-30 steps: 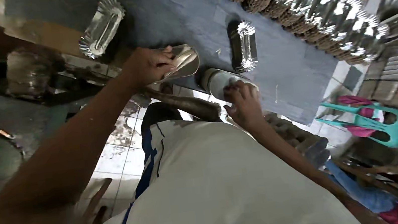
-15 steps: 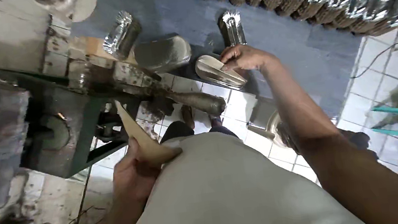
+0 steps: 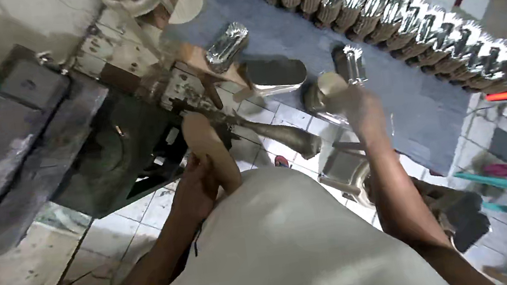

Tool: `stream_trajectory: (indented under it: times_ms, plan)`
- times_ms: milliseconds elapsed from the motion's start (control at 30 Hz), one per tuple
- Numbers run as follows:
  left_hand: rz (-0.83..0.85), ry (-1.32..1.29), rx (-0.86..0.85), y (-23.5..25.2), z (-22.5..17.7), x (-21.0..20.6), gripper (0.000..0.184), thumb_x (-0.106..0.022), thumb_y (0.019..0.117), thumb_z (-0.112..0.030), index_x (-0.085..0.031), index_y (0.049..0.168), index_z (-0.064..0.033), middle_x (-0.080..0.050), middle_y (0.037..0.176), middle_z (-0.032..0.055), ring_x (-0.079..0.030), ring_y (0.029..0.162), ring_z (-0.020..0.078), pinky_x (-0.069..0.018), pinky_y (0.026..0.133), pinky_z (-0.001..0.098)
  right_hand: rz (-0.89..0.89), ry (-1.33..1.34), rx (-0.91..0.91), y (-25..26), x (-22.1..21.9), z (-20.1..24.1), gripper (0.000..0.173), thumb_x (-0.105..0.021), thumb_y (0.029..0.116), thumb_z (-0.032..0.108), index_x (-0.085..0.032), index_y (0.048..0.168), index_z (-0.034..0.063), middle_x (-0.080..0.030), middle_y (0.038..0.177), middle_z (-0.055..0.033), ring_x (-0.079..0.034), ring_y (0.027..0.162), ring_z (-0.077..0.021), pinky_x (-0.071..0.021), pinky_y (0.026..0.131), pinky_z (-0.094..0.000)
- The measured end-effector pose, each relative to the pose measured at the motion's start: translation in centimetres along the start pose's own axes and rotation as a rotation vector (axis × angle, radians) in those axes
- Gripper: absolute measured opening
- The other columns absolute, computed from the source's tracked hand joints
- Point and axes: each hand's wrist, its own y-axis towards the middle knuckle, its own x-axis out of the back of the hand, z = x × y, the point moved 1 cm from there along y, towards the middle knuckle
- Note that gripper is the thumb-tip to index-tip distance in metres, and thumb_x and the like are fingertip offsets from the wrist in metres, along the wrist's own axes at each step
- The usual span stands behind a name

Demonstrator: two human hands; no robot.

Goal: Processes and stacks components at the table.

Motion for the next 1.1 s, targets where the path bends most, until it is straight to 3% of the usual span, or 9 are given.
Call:
stream_trajectory:
  times_ms: [167,300,433,533,633,733,833,967,1100]
  plan:
    - [0.191,0.084,-0.229,4.7,-6.1,5.5,0.033,-0.041,0.1081,-0.012,-0.047,0.140,-0.0180,-0.066,0.119,-0.0031,-0.067,0.107,0.0115,-0.0592,0.092,0.0372,0.081,0.866,0.162,-7.9,-4.6,15.4,0.020,-0.052,0.1065,0.015,-0.066,0.112,0.0016,-0.070,0.090,-0.0030,-0.068,0.079,-0.0083,-0.0608,0.074,-0.0307]
    - [0.275,0.069,-0.273,5.3,-9.4,4.4,0.046,-0.045,0.1098,-0.022,-0.037,0.155,-0.0185,-0.059,0.140,0.0025,-0.061,0.124,0.0181,-0.0546,0.102,0.0437,0.365,1.162,0.227,-11.6,-5.6,26.6,0.017,-0.053,0.1066,0.016,-0.066,0.109,0.0057,-0.067,0.087,-0.0040,-0.065,0.071,-0.0106,-0.0584,0.062,-0.0300]
    - [0.379,-0.003,-0.425,4.4,-11.3,3.9,0.046,-0.048,0.1055,-0.013,-0.042,0.151,-0.0129,-0.061,0.137,0.0072,-0.062,0.122,0.0213,-0.0539,0.103,0.0453,0.548,1.116,0.311,-11.6,-2.8,28.4,0.023,-0.056,0.1047,0.013,-0.059,0.125,0.0027,-0.068,0.101,-0.0081,-0.067,0.087,-0.0136,-0.0586,0.078,-0.0332]
    - [0.499,0.047,-0.480,3.2,-11.1,1.0,0.049,-0.057,0.1030,-0.025,-0.041,0.146,-0.0087,-0.063,0.132,0.0021,-0.061,0.122,0.0148,-0.0520,0.106,0.0389,0.364,1.081,0.598,-12.2,-0.4,26.5,0.035,-0.061,0.0994,0.003,-0.059,0.132,-0.0088,-0.072,0.115,-0.0173,-0.071,0.104,-0.0174,-0.0584,0.096,-0.0350]
    - [0.583,-0.023,-0.532,3.5,-7.4,-3.7,0.053,-0.070,0.0941,-0.041,-0.057,0.138,-0.0135,-0.063,0.139,0.0007,-0.056,0.132,0.0163,-0.0465,0.111,0.0360,0.291,1.070,0.861,-11.8,1.1,23.2,0.023,-0.068,0.0918,-0.004,-0.070,0.113,-0.0116,-0.073,0.109,-0.0208,-0.071,0.101,-0.0222,-0.0572,0.093,-0.0362]
    - [0.713,0.311,-0.556,7.5,-0.9,-7.3,0.085,-0.071,0.0877,-0.058,-0.041,0.153,-0.0130,-0.050,0.154,0.0049,-0.048,0.141,0.0206,-0.0417,0.116,0.0374,0.148,1.047,0.836,-10.3,-0.8,15.5,0.019,-0.064,0.0884,-0.012,-0.073,0.105,-0.0119,-0.073,0.103,-0.0233,-0.070,0.100,-0.0296,-0.0565,0.094,-0.0407]
    - [0.682,0.894,-0.416,12.1,8.5,-13.5,0.079,-0.075,0.0880,-0.033,-0.041,0.149,0.0045,-0.051,0.149,0.0188,-0.053,0.134,0.0220,-0.0467,0.110,0.0375,0.141,0.717,0.366,-10.1,-4.1,1.6,0.028,-0.062,0.0934,-0.007,-0.072,0.120,-0.0051,-0.070,0.124,-0.0234,-0.068,0.116,-0.0340,-0.0541,0.103,-0.0472]
    - [0.888,1.520,-0.431,20.4,21.7,-18.8,0.082,-0.057,0.0948,-0.064,-0.043,0.156,-0.0110,-0.035,0.163,0.0178,-0.026,0.153,0.0416,-0.0176,0.123,0.0628,0.594,0.290,-0.250,-17.5,-9.7,-18.5,0.044,-0.054,0.1016,0.006,-0.058,0.145,0.0106,-0.067,0.130,-0.0225,-0.065,0.121,-0.0408,-0.0490,0.105,-0.0607]
    - [0.670,1.684,-0.514,24.1,26.0,-23.3,0.065,-0.038,0.1051,-0.059,-0.073,0.113,-0.0052,-0.072,0.117,0.0212,-0.064,0.118,0.0428,-0.0452,0.101,0.0653,0.765,0.146,-0.608,-28.2,-10.8,-30.9,0.040,-0.055,0.1029,0.018,-0.061,0.143,0.0198,-0.069,0.130,-0.0166,-0.064,0.122,-0.0372,-0.0482,0.106,-0.0605]
